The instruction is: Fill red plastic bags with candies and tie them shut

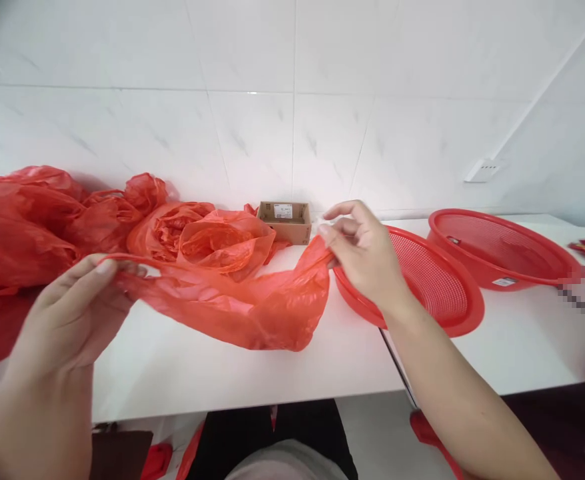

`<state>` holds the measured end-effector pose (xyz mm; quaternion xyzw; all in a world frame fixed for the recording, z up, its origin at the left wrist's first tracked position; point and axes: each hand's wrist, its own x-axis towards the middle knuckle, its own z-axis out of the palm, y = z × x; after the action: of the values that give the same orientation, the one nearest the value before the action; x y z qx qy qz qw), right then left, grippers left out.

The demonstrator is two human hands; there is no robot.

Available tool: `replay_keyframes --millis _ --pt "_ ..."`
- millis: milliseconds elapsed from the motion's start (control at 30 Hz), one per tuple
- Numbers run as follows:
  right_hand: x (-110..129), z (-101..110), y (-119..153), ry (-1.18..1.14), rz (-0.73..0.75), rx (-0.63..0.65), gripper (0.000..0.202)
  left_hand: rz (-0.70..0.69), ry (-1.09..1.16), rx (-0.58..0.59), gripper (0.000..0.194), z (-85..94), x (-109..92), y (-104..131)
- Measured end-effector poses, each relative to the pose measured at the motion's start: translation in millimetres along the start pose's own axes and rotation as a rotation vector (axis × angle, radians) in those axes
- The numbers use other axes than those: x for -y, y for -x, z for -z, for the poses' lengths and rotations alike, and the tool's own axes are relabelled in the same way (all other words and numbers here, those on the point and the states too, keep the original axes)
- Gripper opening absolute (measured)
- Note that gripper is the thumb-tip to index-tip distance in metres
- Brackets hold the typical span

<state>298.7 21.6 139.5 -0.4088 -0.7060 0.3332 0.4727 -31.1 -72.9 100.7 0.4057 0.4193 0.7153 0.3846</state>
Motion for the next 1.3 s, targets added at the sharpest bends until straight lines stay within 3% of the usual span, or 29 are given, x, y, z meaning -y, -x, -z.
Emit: replay_keyframes --millis 100,233,367,500,667,767,900,1033,1133,1300 --pt "23.0 2.3 -12.7 0.120 0.018 0.271 0.018 0.049 -0.090 0.057 0.022 -19.7 -1.9 -15.2" --pt "30.3 10.5 -27.7 0.183 0.037 0.261 0.015 0.067 -0.088 0.149 0.018 -23.5 7.2 -18.9" --pt "32.1 10.6 -44.0 0.283 0.030 0.510 0.014 0.113 -0.009 0.297 0.016 -31.5 9.3 -25.2" --pt "43.8 6.3 -54.6 0.212 0.042 0.494 0.011 0.175 0.009 0.453 0.019 -54.8 7.2 -33.1" --pt "52.0 -23.4 -56.6 0.103 0.130 0.661 0.005 0.262 -0.369 0.724 0.055 -86.5 8.3 -42.4" --pt "47.7 -47.5 -56.6 -0.002 0.227 0.643 0.005 0.304 -0.622 0.844 0.033 -98.7 17.8 -46.1" --pt "24.8 -62.5 -58.4 -0.055 0.281 0.529 0.018 0.391 -0.499 0.740 0.038 -101.0 29.2 -51.4" --pt "-4.9 -60.3 -51.2 0.063 0.159 0.567 0.025 0.473 -0.301 0.626 0.037 -91.5 33.5 -56.9" --pt "-11.4 -56.7 -36.4 0.052 0.134 0.483 0.004 0.429 -0.281 0.588 0.034 -84.7 35.9 -58.1" --pt "-7.5 -60.4 -23.0 0.081 0.279 0.362 0.011 0.320 -0.341 0.605 0.033 -82.5 34.8 -54.8"
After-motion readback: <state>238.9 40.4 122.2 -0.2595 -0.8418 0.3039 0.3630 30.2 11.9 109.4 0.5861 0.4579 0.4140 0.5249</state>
